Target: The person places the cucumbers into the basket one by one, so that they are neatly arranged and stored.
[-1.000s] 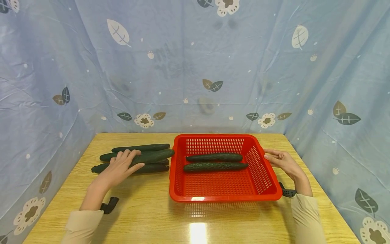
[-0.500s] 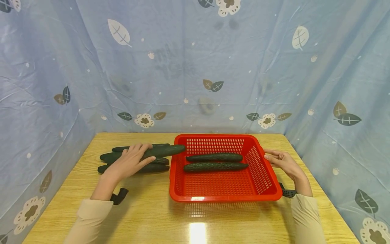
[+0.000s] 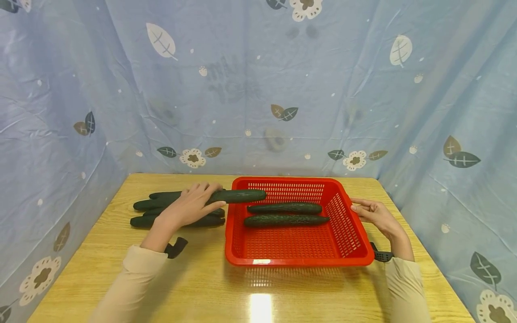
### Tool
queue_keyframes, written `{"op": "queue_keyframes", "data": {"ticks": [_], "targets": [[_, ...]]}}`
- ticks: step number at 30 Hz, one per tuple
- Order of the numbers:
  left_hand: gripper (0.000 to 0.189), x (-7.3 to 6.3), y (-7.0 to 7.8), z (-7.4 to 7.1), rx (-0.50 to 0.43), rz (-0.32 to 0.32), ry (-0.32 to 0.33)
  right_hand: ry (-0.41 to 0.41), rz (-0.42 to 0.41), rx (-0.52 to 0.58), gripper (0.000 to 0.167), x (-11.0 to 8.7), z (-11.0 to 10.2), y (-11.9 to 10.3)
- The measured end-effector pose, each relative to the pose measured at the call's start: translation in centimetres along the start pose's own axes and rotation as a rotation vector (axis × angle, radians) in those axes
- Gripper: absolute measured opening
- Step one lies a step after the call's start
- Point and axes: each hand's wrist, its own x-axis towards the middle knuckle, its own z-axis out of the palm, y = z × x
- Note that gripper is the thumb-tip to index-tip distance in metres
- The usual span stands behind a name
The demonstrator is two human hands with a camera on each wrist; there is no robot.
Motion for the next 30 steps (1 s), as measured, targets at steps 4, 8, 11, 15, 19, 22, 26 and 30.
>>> {"op": "queue_keyframes", "data": {"ticks": [4, 8, 11, 15, 19, 22, 26, 30], "targets": [[0.055, 0.9, 1.1, 0.0, 0.004, 0.024, -0.021, -0.006, -0.012, 0.006, 0.058, 0.0, -0.1, 0.1], [0.057, 1.8, 2.1, 0.0, -0.002, 0.037, -0.051, -0.003, -0.01, 0.004, 0.058, 0.0, -0.1, 0.1], [0.057, 2.5, 2.7, -0.1, 0.002, 0.052, -0.069, 0.0, -0.008, -0.001, 0.058, 0.0, -0.1, 0.1], [0.056, 3.6, 3.3, -0.1, 0.011, 0.066, -0.095, -0.001, -0.009, -0.005, 0.057, 0.0, -0.1, 0.1], [0.057, 4.7, 3.9, -0.2, 0.025, 0.071, -0.112, -0.004, -0.01, -0.011, 0.057, 0.0, -0.1, 0.1], [0.054, 5.4, 4.5, -0.4, 0.04, 0.087, -0.115, -0.005, -0.013, -0.015, 0.057, 0.0, -0.1, 0.1], [0.05, 6.2, 5.8, -0.6, 0.038, 0.108, -0.126, -0.005, -0.009, -0.007, 0.056, 0.0, 0.0, 0.1], [0.051, 7.0, 7.0, -0.7, 0.035, 0.12, -0.15, -0.006, -0.004, -0.007, 0.057, 0.0, 0.0, 0.0]]}}
